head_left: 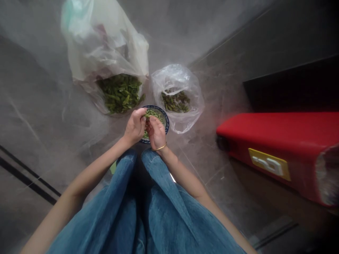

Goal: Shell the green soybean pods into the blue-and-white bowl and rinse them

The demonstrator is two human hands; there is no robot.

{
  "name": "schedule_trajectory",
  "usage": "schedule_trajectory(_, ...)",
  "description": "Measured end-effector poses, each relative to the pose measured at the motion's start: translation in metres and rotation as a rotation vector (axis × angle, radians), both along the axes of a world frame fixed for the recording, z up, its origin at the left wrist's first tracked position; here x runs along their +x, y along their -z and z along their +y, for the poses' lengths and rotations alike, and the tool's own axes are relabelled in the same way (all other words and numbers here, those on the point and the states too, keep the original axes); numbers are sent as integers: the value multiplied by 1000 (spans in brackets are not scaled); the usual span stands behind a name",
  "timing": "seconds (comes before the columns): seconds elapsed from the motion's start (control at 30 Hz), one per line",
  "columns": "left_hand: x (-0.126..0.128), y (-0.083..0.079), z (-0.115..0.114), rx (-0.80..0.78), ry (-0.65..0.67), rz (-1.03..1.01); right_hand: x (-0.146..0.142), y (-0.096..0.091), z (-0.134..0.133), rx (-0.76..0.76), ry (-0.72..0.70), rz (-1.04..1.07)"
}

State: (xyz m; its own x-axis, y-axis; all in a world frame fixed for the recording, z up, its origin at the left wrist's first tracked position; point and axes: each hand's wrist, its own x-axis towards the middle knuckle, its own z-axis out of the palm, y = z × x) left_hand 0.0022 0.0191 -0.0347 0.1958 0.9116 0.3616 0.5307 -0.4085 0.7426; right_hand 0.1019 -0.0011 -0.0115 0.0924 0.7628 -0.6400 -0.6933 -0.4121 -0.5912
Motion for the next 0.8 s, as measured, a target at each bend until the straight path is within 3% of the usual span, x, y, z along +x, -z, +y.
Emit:
schedule_trajectory(0.27, 2, -3, -2, -33, 76, 85, 10, 1, 7, -44, -23, -64)
schedule_trajectory(0.53, 7, -10, -7, -112, 62, -74, 10, -2, 9, -181, 37, 155)
schedule_trajectory(0.8, 17, -15, -8, -352, 48, -421, 10, 0, 7, -145, 43, 187)
